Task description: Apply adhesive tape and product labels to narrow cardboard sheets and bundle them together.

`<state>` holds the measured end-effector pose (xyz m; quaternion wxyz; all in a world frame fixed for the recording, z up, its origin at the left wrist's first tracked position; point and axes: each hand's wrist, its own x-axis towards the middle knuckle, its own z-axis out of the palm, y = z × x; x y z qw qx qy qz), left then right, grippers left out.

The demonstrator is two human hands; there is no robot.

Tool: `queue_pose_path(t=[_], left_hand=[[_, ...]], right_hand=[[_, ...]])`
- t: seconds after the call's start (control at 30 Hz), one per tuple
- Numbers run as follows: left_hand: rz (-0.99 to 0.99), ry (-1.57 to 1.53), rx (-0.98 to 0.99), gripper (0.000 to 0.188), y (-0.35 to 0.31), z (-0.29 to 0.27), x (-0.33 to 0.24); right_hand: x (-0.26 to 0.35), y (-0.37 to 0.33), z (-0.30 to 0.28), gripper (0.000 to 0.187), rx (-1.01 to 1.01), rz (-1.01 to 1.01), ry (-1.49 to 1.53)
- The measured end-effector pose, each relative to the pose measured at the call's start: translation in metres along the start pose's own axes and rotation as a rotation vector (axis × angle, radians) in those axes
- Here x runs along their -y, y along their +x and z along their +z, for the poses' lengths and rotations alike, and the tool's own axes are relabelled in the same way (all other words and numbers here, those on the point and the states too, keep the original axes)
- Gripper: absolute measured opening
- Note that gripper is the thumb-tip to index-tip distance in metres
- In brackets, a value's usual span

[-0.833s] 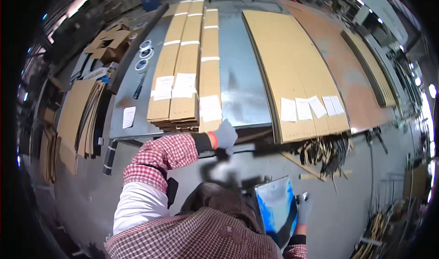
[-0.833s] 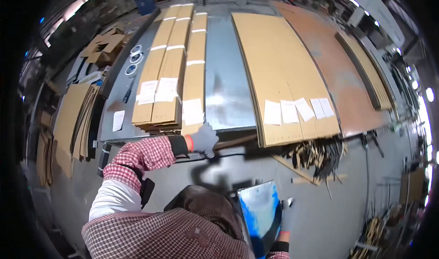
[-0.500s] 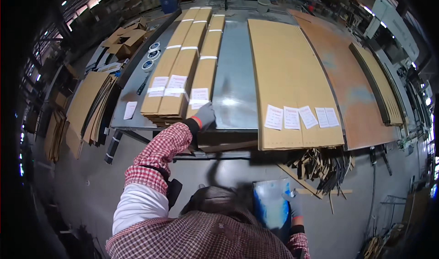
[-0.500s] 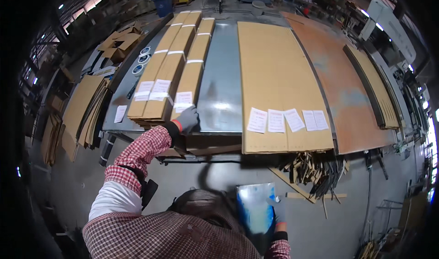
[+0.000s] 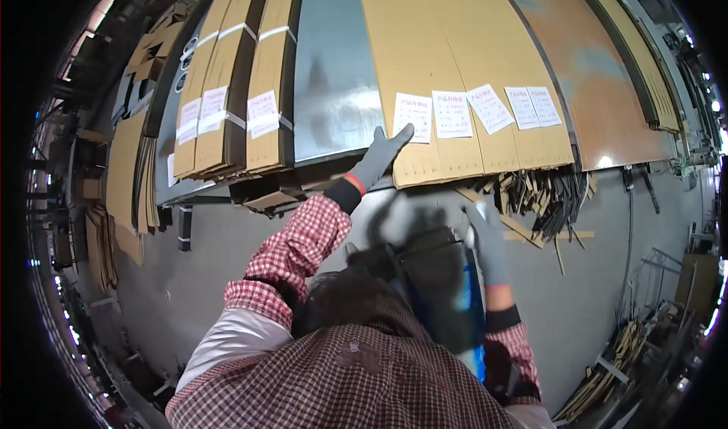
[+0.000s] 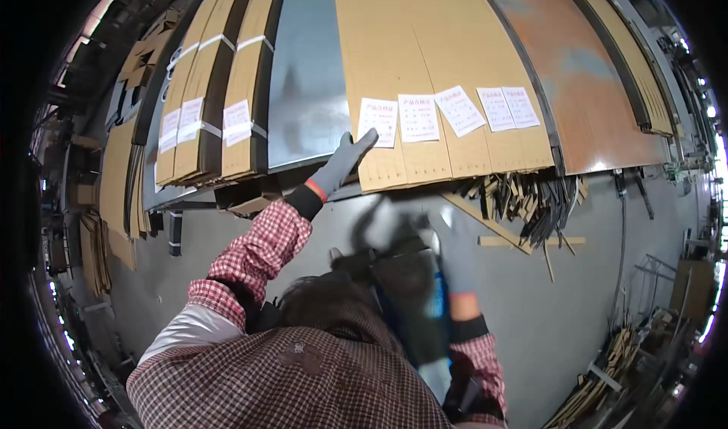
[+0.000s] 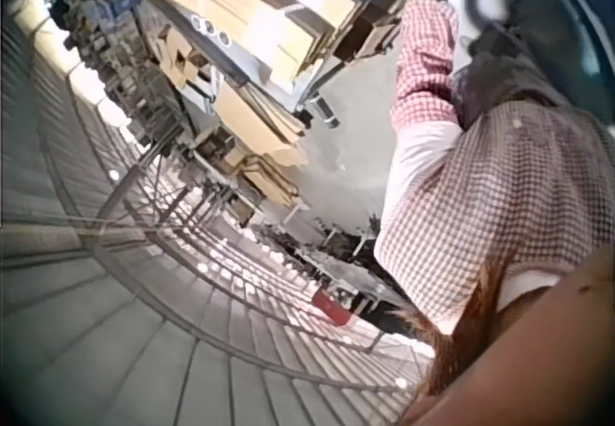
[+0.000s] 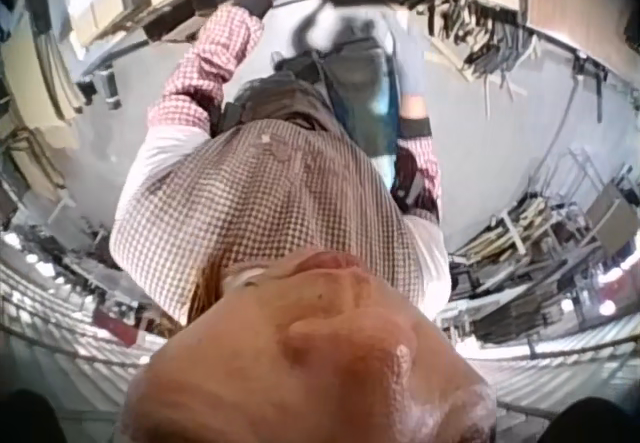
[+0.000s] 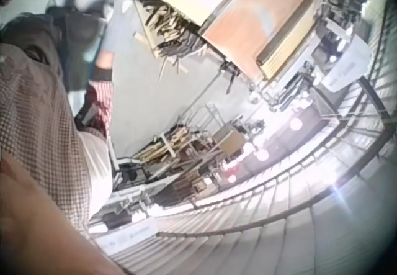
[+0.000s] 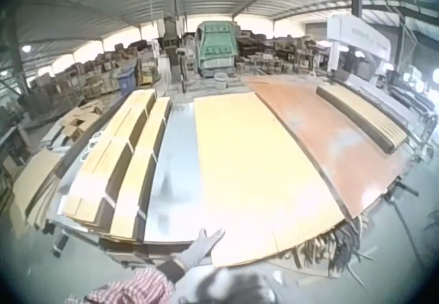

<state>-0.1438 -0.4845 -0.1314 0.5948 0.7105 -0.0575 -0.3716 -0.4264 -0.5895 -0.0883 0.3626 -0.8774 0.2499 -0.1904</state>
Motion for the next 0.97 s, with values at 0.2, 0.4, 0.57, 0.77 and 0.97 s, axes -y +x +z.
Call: queue_pose_path(t=[0.2,0.4,0.57,0.77,0.97], left_hand=[[0.064,0.112,-0.011,0.11,0.022,0.003,0.025],[0.218,0.098,0.043,0.1,0.037,-0.004,0.036],[0.155,0.039,0.135,0.097,0.021,0.004,0.043],[0.137,-0.033,0.266,0.078,-0.092,0.025,0.087],[0.011,0.065,0.09,0.064,-0.18,0.064,0.115]], right_hand=[[-0.001,0.064,0.104,0.037,0.064,0.636,1.293],[-0.004,0.067,0.127,0.053,-0.039,0.731,1.66],[-0.032,0.062,0.102,0.051,0.333,0.747,1.643],[-0.01,-0.005,-0.009,0.043,0.558,-0.353,0.183],[0.041,-0.024,-0.026,0.076,1.142,0.784,0.114]])
